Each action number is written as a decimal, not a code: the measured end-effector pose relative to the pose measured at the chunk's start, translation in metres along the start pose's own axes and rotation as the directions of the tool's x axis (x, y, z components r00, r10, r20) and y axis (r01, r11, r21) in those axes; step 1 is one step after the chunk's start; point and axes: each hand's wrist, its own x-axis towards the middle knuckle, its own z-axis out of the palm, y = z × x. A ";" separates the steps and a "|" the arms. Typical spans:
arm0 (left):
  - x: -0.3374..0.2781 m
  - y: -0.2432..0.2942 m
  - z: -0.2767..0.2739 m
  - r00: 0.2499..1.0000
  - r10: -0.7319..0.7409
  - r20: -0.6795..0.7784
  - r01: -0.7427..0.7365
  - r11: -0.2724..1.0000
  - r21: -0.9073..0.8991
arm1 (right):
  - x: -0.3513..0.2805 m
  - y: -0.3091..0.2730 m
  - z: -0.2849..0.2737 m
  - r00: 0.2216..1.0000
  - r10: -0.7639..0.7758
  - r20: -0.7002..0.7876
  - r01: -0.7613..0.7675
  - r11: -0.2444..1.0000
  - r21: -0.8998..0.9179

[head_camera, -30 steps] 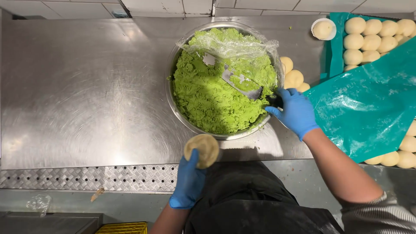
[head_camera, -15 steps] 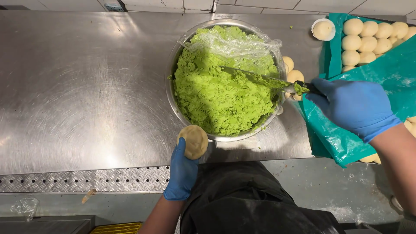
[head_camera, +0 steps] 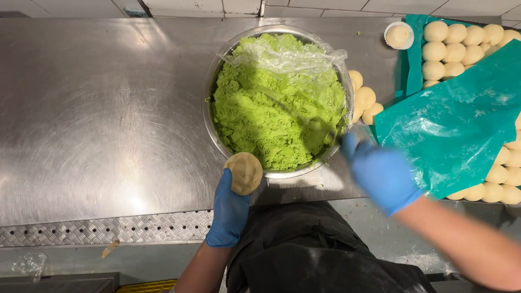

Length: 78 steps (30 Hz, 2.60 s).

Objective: The person is preparing dough buns by filling them with a green paste and placing them into paper liners.

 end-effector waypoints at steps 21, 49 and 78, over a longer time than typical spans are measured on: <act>-0.036 0.012 -0.004 0.992 0.025 -0.122 -0.028 0.999 -0.024 | 0.098 -0.014 0.035 0.869 0.221 -0.443 0.114 0.781 0.614; -0.038 0.011 -0.008 0.997 0.077 0.001 -0.077 0.991 -0.105 | 0.150 -0.128 0.034 0.953 0.140 -0.267 0.188 0.417 0.889; -0.005 0.017 0.064 0.951 0.099 0.292 -0.051 0.985 -0.168 | 0.079 -0.118 -0.048 0.789 0.215 -0.575 0.463 0.406 0.788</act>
